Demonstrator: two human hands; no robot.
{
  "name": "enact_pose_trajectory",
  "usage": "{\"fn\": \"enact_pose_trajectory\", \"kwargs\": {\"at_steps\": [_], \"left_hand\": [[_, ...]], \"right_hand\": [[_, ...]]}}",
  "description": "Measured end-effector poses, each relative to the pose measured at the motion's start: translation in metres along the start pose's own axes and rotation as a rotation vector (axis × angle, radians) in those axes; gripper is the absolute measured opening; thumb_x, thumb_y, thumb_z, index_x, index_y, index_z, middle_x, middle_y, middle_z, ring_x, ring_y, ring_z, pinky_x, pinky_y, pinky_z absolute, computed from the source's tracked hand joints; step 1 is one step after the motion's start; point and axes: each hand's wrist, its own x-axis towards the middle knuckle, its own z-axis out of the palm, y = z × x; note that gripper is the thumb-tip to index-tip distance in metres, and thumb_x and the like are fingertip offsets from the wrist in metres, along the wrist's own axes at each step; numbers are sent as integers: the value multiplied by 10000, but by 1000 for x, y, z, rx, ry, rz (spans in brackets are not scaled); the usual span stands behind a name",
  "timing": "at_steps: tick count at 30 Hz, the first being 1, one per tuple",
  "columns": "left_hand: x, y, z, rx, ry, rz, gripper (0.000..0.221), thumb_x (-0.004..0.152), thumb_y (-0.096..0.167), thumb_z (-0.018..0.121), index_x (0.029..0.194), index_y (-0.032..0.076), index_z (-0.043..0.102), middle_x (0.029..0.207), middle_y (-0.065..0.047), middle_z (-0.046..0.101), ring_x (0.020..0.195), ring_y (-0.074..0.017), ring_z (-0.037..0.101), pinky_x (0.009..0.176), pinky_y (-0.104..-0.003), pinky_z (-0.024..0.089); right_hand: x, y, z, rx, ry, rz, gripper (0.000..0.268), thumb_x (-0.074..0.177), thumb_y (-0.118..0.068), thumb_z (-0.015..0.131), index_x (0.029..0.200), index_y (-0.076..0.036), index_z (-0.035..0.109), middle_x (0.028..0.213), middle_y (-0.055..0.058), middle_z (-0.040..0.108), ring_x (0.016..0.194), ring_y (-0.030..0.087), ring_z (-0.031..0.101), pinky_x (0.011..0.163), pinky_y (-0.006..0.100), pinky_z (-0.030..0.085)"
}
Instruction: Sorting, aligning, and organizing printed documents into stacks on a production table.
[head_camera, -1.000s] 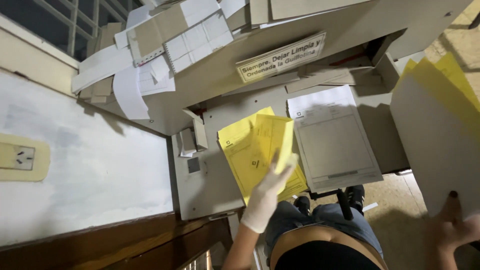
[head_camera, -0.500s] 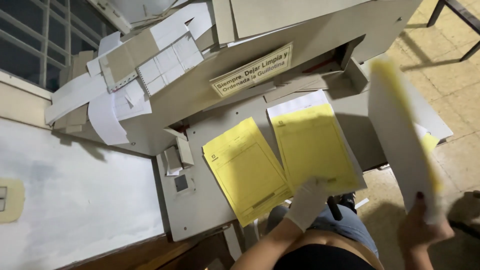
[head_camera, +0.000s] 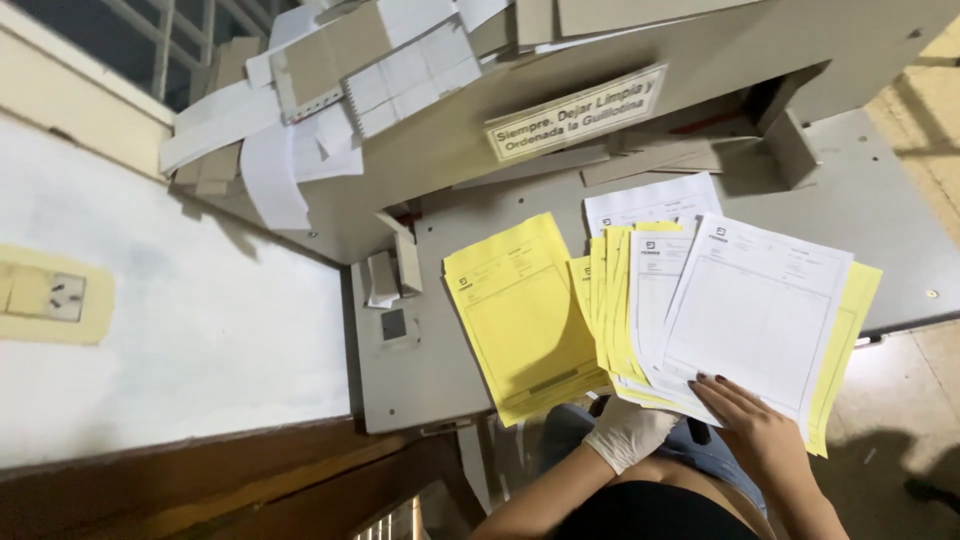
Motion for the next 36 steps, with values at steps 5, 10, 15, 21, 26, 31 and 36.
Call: {"fn": "enact_pose_trajectory", "kwargs": {"at_steps": [5,10,15,21,26,31,36], "left_hand": [[-11,-16,13,69,152,182,312,1000,130,656,1273,-21,668,1269,-201,688,1141,-369,653,967,-484,501],[-15,-24,19,160,310,468,352,996,59,730,1315,-75,663,1379,-252,653,1316,-404,619,1166,-520,482],[-28,30,-70,105,285,456,149,964,-47,744,1106,-90,738,1223,-272,719,1111,-384,722,833,-396,645],[-71,-6,-113,245,210,-134,504,910,296,736,1156,71,357,1130,-143,367,969,-280,485,617,-245,615],[-122,-78,-91,728,-42,-303,769,780,-41,696,1503,48,449,1444,-168,516,1403,-326,425,1134,-379,424],[-90,-22,-125,174,287,-159,970,903,-183,506,1628,252,30,1592,-122,468,504,-106,473,431,-241,543],[-13,3,-92,260,233,126,707,1021,-106,552,1617,200,326,899,-74,547,531,-97,409,403,-199,437]], "right_hand": [[2,8,4,17,-7,-35,674,700,-172,837,1333,-316,652,1366,-127,675,1313,131,625,943,388,636],[3,7,14,-154,-12,-50,551,845,-155,722,1358,-322,611,1312,-144,688,1183,106,699,792,333,700],[-2,8,12,-152,21,-22,655,810,24,683,1373,-302,604,1311,-111,694,1158,112,712,777,350,702],[-16,45,11,-34,242,98,376,990,16,571,1285,-175,705,1117,-108,788,485,-25,660,253,129,402],[-34,117,30,-540,577,237,288,1119,-239,825,1360,-396,808,1033,-212,788,636,-57,592,554,171,374],[-48,144,28,-192,467,712,525,1377,-379,470,1044,-38,689,861,117,680,767,309,637,606,386,384],[-32,94,-3,359,1057,304,187,1293,122,689,1384,282,655,1298,358,669,1124,442,643,920,518,533]]}}
